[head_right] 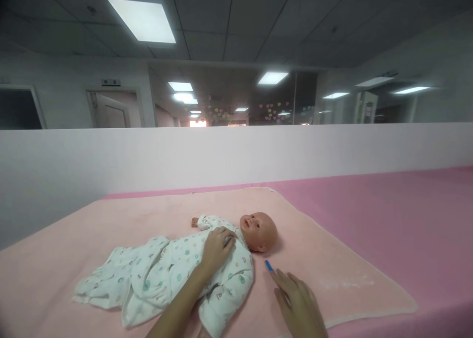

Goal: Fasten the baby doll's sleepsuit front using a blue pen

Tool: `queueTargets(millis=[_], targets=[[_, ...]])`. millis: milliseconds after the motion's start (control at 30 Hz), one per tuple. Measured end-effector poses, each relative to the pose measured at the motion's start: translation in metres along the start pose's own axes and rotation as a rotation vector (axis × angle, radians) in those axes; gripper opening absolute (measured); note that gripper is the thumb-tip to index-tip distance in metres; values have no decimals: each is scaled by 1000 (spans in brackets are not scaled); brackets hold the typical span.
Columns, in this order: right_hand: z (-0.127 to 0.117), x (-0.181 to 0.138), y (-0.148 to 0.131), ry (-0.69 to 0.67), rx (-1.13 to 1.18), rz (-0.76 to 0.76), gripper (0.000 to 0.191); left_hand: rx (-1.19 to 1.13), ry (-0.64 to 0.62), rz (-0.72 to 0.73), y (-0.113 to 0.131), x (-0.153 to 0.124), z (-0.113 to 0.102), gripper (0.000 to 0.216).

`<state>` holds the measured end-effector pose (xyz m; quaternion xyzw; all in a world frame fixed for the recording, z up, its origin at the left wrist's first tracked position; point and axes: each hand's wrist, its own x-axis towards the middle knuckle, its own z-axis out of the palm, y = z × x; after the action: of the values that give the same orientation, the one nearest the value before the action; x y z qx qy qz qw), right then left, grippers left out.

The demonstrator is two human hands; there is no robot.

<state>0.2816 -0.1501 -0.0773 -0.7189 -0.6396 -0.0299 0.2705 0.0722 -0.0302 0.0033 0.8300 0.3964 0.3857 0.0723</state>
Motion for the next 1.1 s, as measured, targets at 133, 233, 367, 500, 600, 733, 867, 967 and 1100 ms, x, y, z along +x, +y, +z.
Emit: queueTargets(millis=[133, 233, 367, 500, 600, 733, 867, 967, 1100], targets=[[1, -1, -3, -19, -31, -5, 40, -22, -3, 44, 1, -1, -1, 20], [3, 0, -3, -31, -25, -12, 39, -38, 9, 68, 2, -2, -1, 22], [7, 0, -2, -11, -6, -21, 37, -142, 25, 72, 1, -3, 1, 26], [4, 3, -10, 112, 47, -3, 35, -212, 43, 45, 0, -2, 0, 25], [-8, 15, -33, 239, 139, -50, 33, -203, 65, 13, -2, 0, -2, 21], [-22, 52, -79, 243, 329, -198, 28, -161, 61, -27, -4, 0, -5, 18], [-12, 96, -114, 344, 449, -440, 26, -145, 70, -84, -10, 2, -9, 16], [5, 115, -122, 304, 453, -602, 29, -189, 71, -150, -15, 5, -9, 16], [22, 122, -121, 324, 531, -641, 34, -329, 75, -139, -19, 7, -9, 21]])
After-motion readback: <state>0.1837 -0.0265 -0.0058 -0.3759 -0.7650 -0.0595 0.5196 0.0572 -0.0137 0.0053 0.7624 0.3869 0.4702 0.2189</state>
